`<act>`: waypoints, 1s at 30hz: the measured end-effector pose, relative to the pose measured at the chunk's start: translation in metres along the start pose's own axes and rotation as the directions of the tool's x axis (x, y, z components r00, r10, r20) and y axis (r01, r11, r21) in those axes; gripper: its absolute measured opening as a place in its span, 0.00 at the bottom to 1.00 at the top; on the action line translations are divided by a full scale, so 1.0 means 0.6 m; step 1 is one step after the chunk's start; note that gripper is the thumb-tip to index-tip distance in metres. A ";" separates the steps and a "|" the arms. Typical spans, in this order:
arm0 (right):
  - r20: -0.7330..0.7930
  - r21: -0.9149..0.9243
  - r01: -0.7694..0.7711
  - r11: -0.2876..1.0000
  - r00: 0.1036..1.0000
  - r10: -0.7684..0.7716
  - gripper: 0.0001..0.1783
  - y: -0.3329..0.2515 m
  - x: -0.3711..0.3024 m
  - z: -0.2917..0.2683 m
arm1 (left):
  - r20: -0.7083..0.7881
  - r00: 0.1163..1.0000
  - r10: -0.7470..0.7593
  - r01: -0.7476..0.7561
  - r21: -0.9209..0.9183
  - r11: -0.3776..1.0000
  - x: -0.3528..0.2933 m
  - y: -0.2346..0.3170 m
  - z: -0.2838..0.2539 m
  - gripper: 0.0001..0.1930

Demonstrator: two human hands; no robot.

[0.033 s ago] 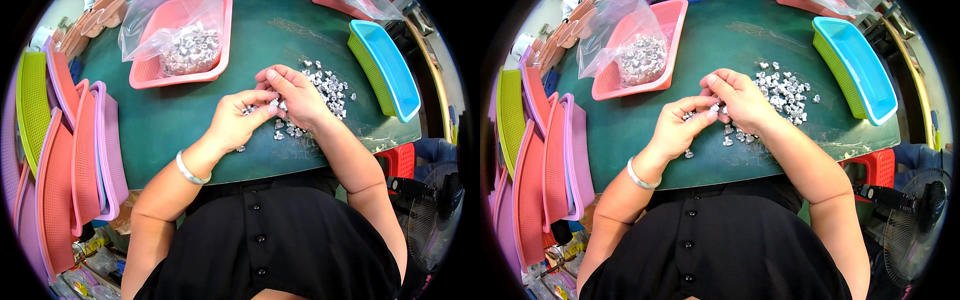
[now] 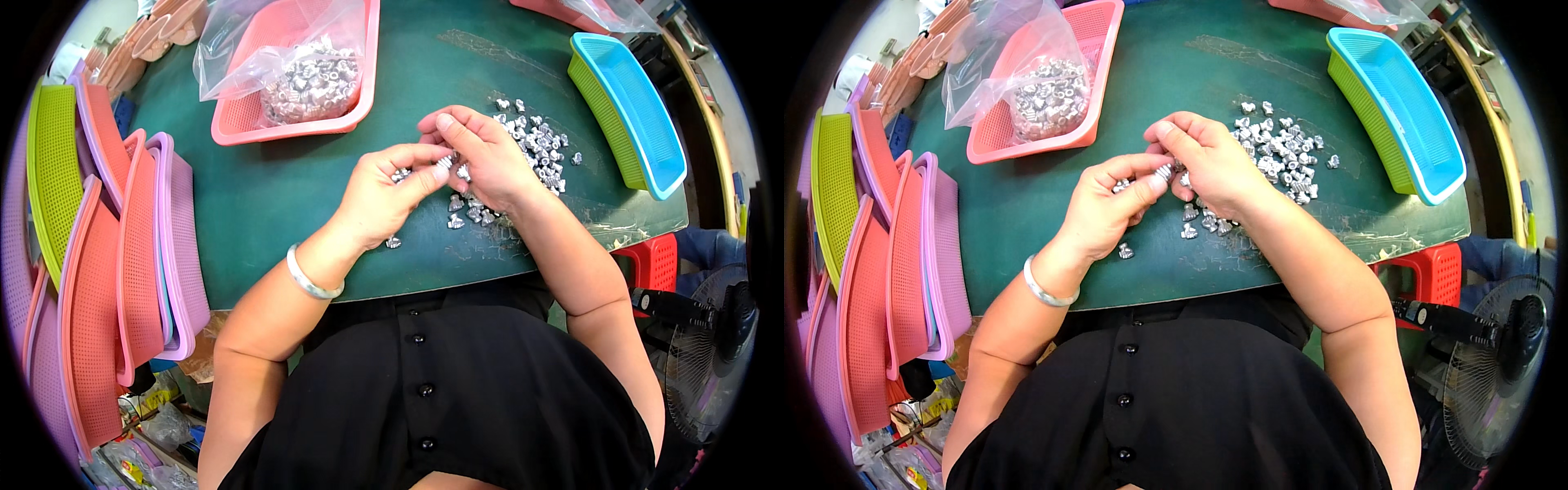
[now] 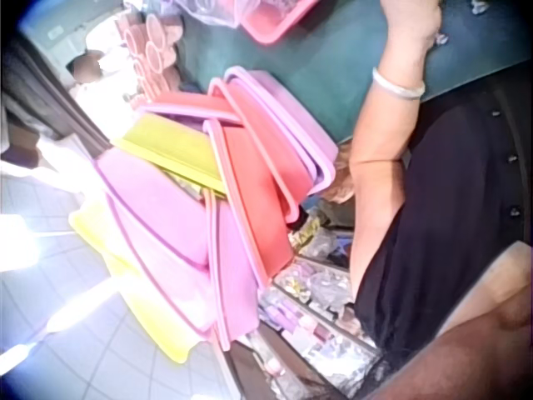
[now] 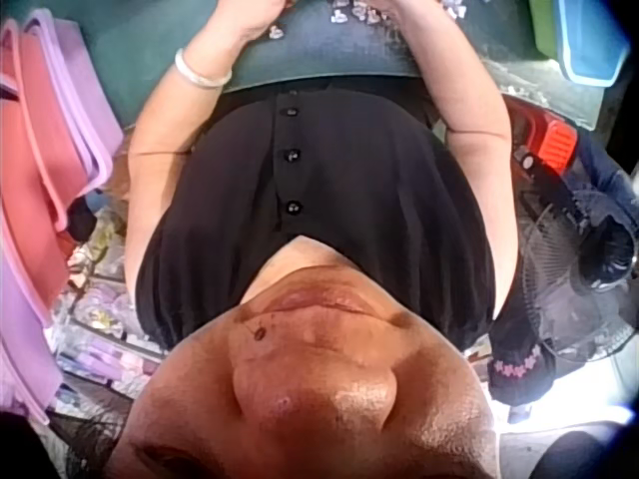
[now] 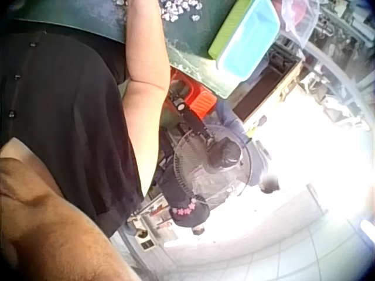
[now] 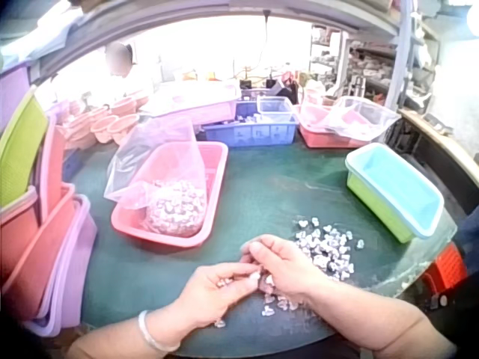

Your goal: The person sits at a green table and repeatedly picks up small silver metal components. They manipulate the parts with their fingers, seemingly inspecting or assembling them, and place them into a pink plastic basket. The process is repetitive and involves handling the small items one by one.

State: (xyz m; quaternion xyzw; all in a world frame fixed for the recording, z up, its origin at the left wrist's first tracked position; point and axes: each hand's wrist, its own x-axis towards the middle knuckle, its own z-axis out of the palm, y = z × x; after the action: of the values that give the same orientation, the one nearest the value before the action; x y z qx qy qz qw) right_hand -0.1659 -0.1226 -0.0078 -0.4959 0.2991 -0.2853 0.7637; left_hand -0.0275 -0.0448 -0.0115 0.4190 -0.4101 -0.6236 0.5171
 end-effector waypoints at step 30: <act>0.147 -0.386 0.311 0.869 0.950 -0.275 0.13 -0.002 -0.005 -0.009 | 0.017 0.982 -0.190 0.177 -0.457 0.872 0.012 -0.006 -0.035 0.08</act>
State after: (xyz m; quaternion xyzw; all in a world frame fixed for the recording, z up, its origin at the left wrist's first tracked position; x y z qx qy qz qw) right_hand -0.1720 -0.1237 -0.0080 -0.6946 0.2390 -0.3078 0.6047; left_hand -0.0098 -0.0531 -0.0222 0.3318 -0.2031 -0.7426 0.5452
